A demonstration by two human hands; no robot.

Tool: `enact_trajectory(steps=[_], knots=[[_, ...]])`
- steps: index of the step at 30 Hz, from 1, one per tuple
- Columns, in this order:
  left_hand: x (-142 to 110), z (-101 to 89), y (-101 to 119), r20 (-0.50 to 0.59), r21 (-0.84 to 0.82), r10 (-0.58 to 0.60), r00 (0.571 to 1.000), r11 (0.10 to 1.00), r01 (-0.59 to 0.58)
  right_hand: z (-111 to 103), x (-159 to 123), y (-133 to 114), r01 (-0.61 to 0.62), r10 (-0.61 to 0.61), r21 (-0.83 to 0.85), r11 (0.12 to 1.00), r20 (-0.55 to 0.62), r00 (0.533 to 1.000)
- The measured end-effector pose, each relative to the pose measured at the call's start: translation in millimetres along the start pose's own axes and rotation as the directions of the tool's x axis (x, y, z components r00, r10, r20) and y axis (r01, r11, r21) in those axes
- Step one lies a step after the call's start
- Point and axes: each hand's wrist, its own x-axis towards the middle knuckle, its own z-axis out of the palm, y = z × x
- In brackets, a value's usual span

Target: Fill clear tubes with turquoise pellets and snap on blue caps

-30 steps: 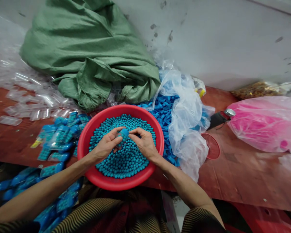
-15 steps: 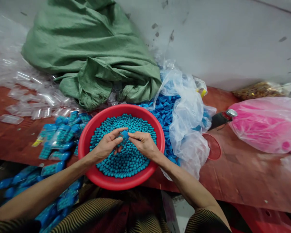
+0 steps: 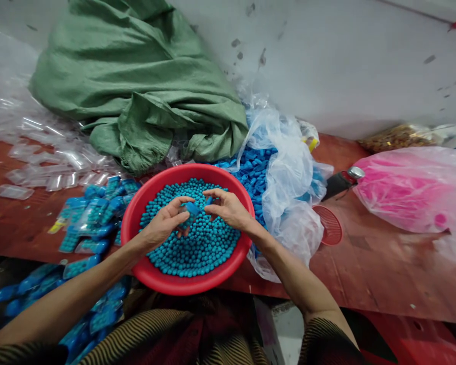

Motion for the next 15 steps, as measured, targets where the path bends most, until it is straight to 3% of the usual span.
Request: enact_trajectory(steps=[2,5,9,12,15], knots=[[0.3,1.0,-1.0,0.002,0.037,0.007,1.000,0.999,-0.007,2.9,2.8,1.0,-0.025,0.025,0.009,1.000,-0.069,0.997],[-0.3,3.8,-3.9,-0.028,0.090,0.035,0.999,0.995,-0.033,17.2,2.2,2.9,0.064,-0.096,-0.207,0.976,-0.147,0.984],[-2.8,8.1,-7.4,-0.091,0.111,0.056,0.994,0.993,-0.046,37.7,-6.5,2.2,0.194,-0.271,-0.531,0.825,-0.071,0.960],[-3.9,10.0,-9.0,-0.117,0.082,0.037,0.992,0.996,-0.027,49.4,-12.8,5.0,0.181,-0.257,-0.621,0.762,-0.034,0.966],[-3.1,9.7,-10.1,-0.142,0.050,0.086,0.986,0.996,-0.080,57.9,-15.4,7.2,0.142,-0.225,-0.666,0.732,-0.039,0.974]])
